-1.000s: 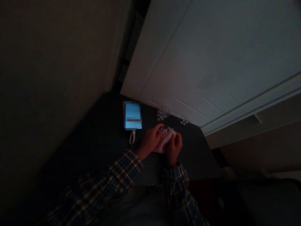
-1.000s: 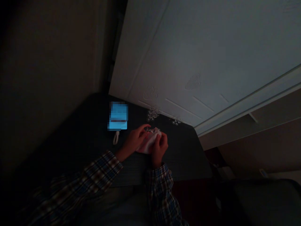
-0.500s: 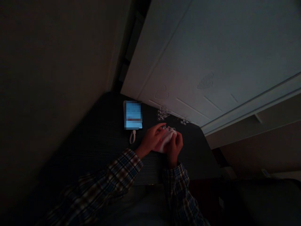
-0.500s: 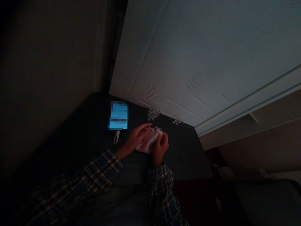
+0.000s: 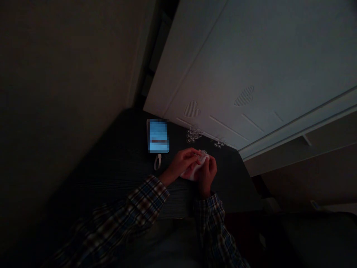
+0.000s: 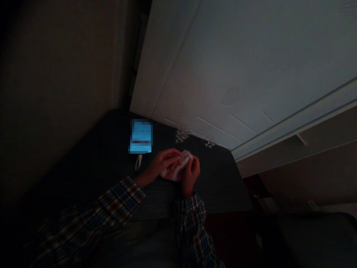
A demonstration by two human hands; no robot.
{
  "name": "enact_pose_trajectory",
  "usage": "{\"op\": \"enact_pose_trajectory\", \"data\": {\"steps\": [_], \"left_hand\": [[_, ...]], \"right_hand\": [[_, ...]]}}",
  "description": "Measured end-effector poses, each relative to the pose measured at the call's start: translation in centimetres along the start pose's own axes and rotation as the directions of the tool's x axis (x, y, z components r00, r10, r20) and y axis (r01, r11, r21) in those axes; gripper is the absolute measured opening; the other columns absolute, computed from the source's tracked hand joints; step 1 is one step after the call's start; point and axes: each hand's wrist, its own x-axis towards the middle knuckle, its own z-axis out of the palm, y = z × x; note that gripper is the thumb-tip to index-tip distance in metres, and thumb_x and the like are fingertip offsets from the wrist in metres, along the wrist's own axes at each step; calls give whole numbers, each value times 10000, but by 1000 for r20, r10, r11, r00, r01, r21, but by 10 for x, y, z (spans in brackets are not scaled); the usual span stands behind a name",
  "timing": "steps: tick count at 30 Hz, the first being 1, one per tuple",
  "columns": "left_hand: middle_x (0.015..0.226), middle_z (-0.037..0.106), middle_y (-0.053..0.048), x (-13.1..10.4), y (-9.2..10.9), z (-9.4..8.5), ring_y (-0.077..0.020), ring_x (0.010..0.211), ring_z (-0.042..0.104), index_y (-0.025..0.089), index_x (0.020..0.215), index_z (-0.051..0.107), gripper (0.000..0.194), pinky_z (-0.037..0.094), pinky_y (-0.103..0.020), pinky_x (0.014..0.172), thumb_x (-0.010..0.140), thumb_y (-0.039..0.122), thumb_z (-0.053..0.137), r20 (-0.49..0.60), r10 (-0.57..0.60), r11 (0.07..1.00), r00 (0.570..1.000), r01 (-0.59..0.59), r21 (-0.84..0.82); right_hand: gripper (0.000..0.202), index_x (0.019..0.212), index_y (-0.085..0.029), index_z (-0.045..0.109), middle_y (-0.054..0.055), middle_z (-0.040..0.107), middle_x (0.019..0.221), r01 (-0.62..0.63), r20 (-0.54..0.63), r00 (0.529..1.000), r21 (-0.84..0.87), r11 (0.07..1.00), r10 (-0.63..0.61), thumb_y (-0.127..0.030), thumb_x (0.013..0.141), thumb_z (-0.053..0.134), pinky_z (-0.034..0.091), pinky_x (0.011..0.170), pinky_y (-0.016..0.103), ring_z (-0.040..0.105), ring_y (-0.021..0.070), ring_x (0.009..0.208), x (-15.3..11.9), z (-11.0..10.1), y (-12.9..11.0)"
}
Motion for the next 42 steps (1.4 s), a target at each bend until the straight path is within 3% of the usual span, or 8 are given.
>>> {"op": "enact_pose_trajectory", "data": {"steps": [28, 33, 42], "left_hand": [[674, 641, -2, 1, -5, -2, -59, 443, 475, 149, 908, 565, 169, 349, -167, 432, 770, 244, 544, 41, 8, 999, 999, -6, -42], [667, 618, 8, 0, -8, -2, -59, 469, 480, 152, 878, 553, 160, 372, -168, 457, 784, 282, 554, 61, 46, 998, 997, -44, -38], [756, 569, 16, -3, -6, 3, -66, 537, 517, 175, 910, 526, 228, 402, -167, 475, 753, 321, 602, -53, 104, 993, 993, -102, 51]], "right_hand": [[261, 864, -155, 567, 13, 592, 788, -25, -4, 1000, 53, 998, 25, -382, 851, 440, 400, 624, 241, 520, 121, 683, 1, 0, 4], [272, 863, -155, 576, 13, 597, 778, -18, 13, 1000, 0, 1000, 18, -388, 849, 436, 395, 629, 242, 519, 124, 686, 1, -1, 4], [265, 851, -157, 576, 3, 578, 755, 6, -16, 1000, -31, 1000, -7, -387, 841, 444, 398, 621, 242, 504, 122, 674, 1, -1, 2]]}}
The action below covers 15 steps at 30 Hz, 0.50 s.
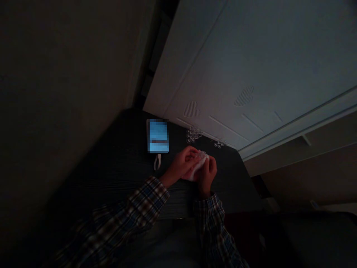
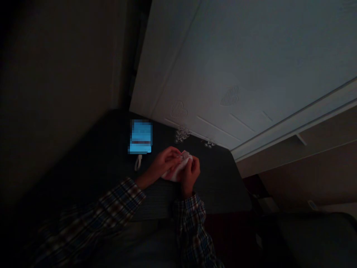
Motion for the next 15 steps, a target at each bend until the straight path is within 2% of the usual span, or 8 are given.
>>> {"op": "enact_pose_trajectory", "data": {"steps": [7, 15], "left_hand": [[861, 609, -17, 1, 5, -4, -99, 623, 550, 196, 966, 581, 224, 418, -185, 518, 804, 341, 527, -81, 87, 969, 993, -65, 239], [988, 618, -48, 3, -3, -8, -110, 651, 570, 200, 1085, 555, 276, 464, -228, 614, 883, 291, 390, -149, 121, 900, 981, -45, 433]], "right_hand": [[262, 875, -158, 576, 16, 593, 802, 9, 24, 1000, -7, 1000, -9, -379, 848, 438, 412, 672, 260, 528, 134, 724, 0, 0, -3], [253, 897, -160, 568, 23, 606, 825, 11, 57, 998, -16, 1000, -10, -374, 855, 440, 419, 662, 254, 539, 135, 722, -3, 1, -9]]}}
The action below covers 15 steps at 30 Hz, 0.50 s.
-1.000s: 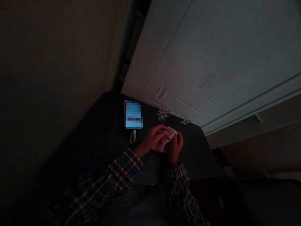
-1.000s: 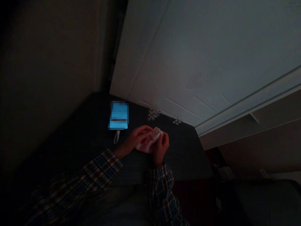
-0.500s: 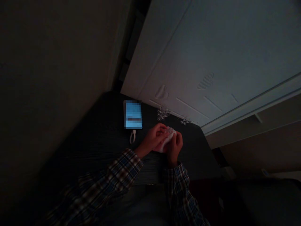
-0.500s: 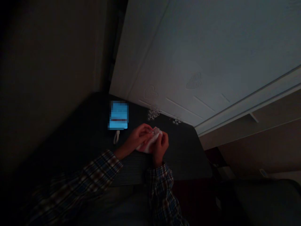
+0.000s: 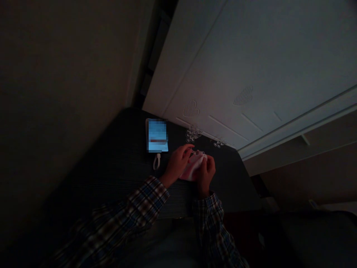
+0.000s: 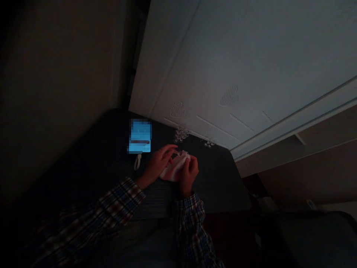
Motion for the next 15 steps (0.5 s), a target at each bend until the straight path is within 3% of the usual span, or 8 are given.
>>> {"op": "enact_pose_trajectory", "data": {"steps": [4, 8, 15], "left_hand": [[1092, 574, -75, 1, -7, 3, -140, 807, 588, 180, 1092, 545, 264, 478, -279, 757, 853, 220, 442, -72, 40, 997, 997, -35, 70], [1107, 568, -74, 1, -10, 4, -172, 975, 557, 182, 1080, 553, 298, 458, -303, 840, 801, 116, 474, -77, 79, 991, 994, -70, 114], [1035, 616, -58, 1, -8, 1, -91, 583, 571, 195, 1062, 550, 239, 472, -233, 590, 836, 210, 474, -57, -12, 998, 998, 15, 53]], "right_hand": [[246, 894, -164, 572, 23, 620, 835, 14, 31, 999, 0, 1000, -14, -370, 854, 444, 420, 658, 253, 555, 136, 722, -2, 1, -3], [236, 897, -164, 577, 25, 621, 850, 45, 46, 998, -14, 999, -44, -355, 856, 444, 424, 672, 254, 563, 138, 743, -3, 0, -6], [234, 899, -162, 572, 25, 613, 841, 51, 36, 998, -36, 998, -49, -351, 859, 439, 422, 666, 251, 556, 135, 731, -3, -1, -6]]}}
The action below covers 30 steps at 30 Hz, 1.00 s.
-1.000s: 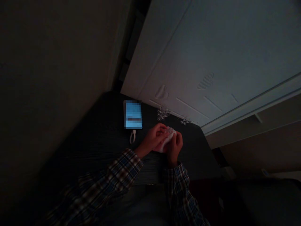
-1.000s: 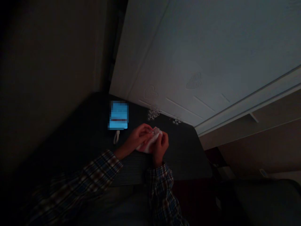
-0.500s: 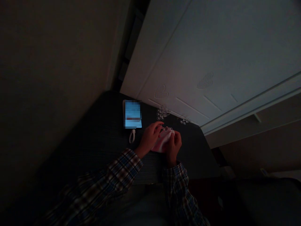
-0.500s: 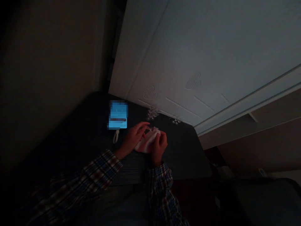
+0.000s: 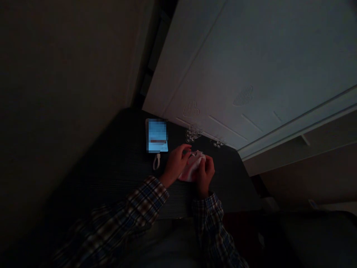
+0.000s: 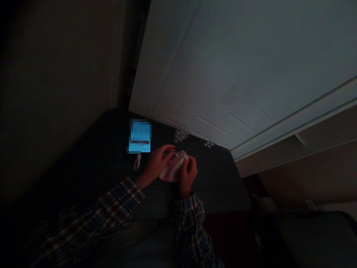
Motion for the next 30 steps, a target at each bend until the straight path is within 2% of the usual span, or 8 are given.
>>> {"op": "enact_pose_trajectory", "data": {"steps": [4, 7, 10, 13, 17, 22, 27, 30], "left_hand": [[946, 642, -35, 1, 0, -1, -78, 492, 546, 200, 1032, 546, 225, 438, -220, 519, 837, 297, 490, -45, -53, 998, 998, 52, -27], [885, 652, -38, 2, -2, -2, -110, 568, 583, 185, 971, 573, 203, 448, -230, 550, 843, 305, 472, -104, -75, 997, 992, 73, -17], [823, 669, -41, 4, -3, -3, -148, 715, 620, 175, 889, 608, 206, 464, -249, 647, 856, 282, 435, -127, -66, 997, 990, 61, -36], [799, 685, -46, 4, -2, -4, -165, 777, 629, 168, 845, 627, 231, 465, -263, 689, 857, 278, 424, -102, -80, 995, 992, 73, -72], [823, 697, -53, 4, 0, -4, -169, 773, 638, 165, 857, 640, 242, 469, -265, 681, 855, 288, 432, -66, -92, 994, 994, 88, -65], [863, 697, -50, 2, 3, -5, -166, 761, 637, 179, 883, 645, 242, 464, -255, 666, 863, 297, 434, -59, -46, 997, 997, 49, 52], [859, 696, -45, -1, 6, -4, -177, 788, 633, 198, 898, 649, 217, 446, -260, 698, 863, 280, 451, 3, 38, 974, 999, -38, 225], [869, 690, -45, 0, 6, -4, -178, 798, 626, 195, 897, 645, 212, 448, -264, 710, 864, 271, 450, 1, 49, 974, 999, -48, 222]], "right_hand": [[226, 911, -168, 560, 25, 603, 846, 6, 32, 999, 11, 1000, -6, -346, 867, 429, 421, 653, 247, 548, 133, 722, -2, 1, -1], [235, 915, -170, 555, 22, 593, 836, -1, 29, 1000, 14, 1000, 1, -358, 869, 422, 418, 650, 249, 540, 134, 719, -2, 1, 0], [253, 926, -169, 553, 24, 583, 849, -5, -50, 999, -11, 1000, 4, -375, 867, 420, 414, 680, 256, 532, 138, 751, 0, 0, 1], [261, 935, -169, 548, 22, 571, 857, -10, -93, 996, -16, 1000, 9, -382, 868, 413, 411, 684, 255, 526, 134, 756, 1, -1, 3], [257, 983, -173, 528, 23, 569, 870, -7, -37, 999, 17, 1000, 8, -378, 855, 442, 413, 653, 245, 532, 127, 739, -2, 0, 3], [248, 992, -179, 489, 12, 557, 821, -20, -28, 999, 46, 999, 22, -375, 841, 469, 415, 594, 226, 530, 114, 672, -5, 2, 3], [224, 921, -176, 526, 1, 567, 774, -17, 25, 1000, -2, 1000, 17, -377, 842, 471, 406, 586, 221, 522, 113, 653, -4, 0, 0], [219, 919, -178, 535, 1, 575, 770, -19, 29, 999, 8, 1000, 19, -372, 845, 468, 410, 599, 230, 526, 117, 656, -4, -1, -1]]}}
